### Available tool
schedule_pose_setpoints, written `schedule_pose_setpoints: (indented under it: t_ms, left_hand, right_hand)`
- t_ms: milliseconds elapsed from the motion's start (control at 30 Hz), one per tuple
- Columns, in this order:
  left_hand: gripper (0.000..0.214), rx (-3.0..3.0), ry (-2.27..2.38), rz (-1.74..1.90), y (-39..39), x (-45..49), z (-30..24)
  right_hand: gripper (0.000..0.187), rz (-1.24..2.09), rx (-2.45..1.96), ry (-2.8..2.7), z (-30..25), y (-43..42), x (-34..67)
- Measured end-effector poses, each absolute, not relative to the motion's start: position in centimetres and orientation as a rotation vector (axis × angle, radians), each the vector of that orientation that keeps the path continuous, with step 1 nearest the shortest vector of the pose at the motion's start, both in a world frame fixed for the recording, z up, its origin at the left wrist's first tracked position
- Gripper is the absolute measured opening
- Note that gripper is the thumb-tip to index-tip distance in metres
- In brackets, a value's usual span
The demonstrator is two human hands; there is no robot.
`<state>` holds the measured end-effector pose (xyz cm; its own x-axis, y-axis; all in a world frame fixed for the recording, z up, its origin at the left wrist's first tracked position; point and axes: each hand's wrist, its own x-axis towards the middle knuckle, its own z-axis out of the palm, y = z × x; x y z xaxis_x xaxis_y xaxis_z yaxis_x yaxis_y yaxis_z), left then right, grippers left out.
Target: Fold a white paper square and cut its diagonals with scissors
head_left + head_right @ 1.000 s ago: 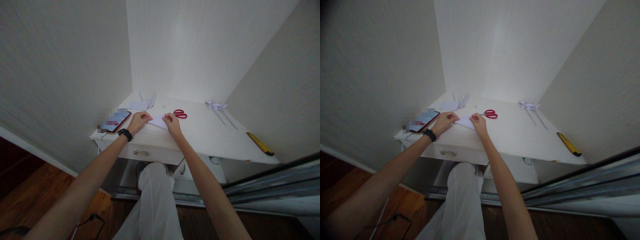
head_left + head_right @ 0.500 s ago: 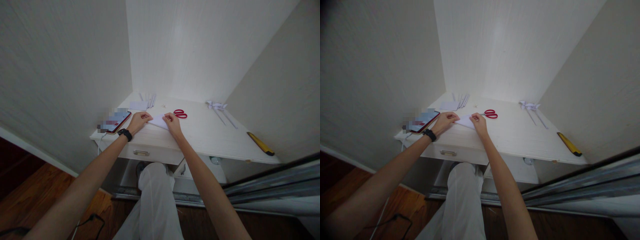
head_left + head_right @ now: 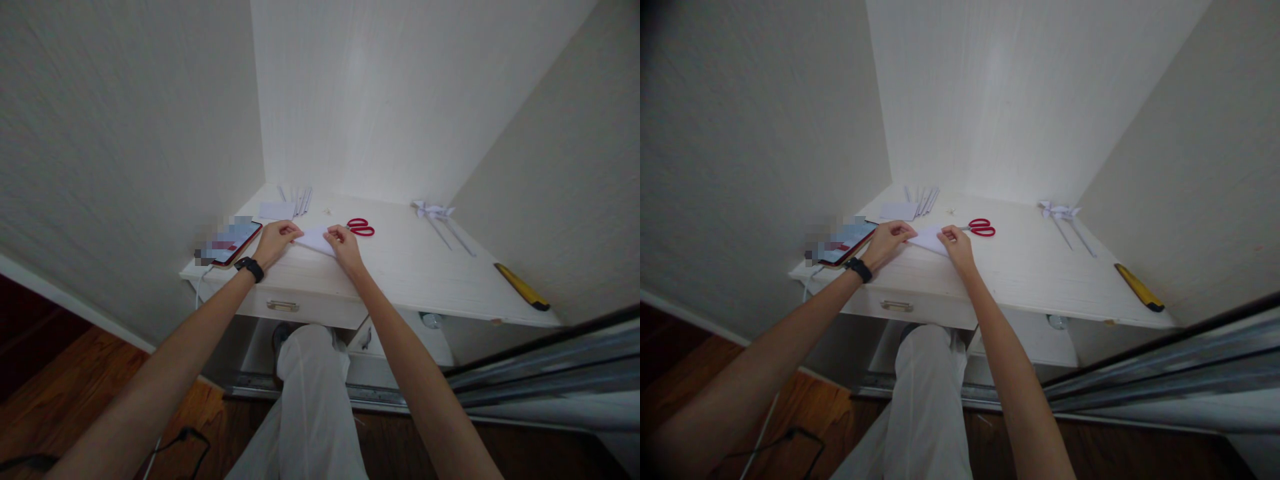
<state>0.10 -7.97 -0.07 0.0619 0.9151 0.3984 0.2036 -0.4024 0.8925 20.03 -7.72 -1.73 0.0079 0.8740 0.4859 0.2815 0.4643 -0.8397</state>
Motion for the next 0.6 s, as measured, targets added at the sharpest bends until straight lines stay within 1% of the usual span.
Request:
schedule_pose_setpoints:
  t_ms: [167, 267, 600]
  left_hand:
    - [0.024, 1.679, 1.129, 1.428, -7.65, -0.08, -0.31]
    - [0.023, 1.679, 1.116, 1.438, -7.54, -0.13, -0.45]
    - [0.021, 1.678, 1.132, 1.414, -7.89, 0.11, -0.04]
  right_hand:
    - [0.025, 0.750, -1.002, -1.580, -2.18, -7.68, 19.83]
    - [0.025, 0.826, -0.970, -1.588, -2.35, -7.68, 19.78]
    - [0.025, 0.921, -1.000, -1.592, -2.08, -8.09, 19.56]
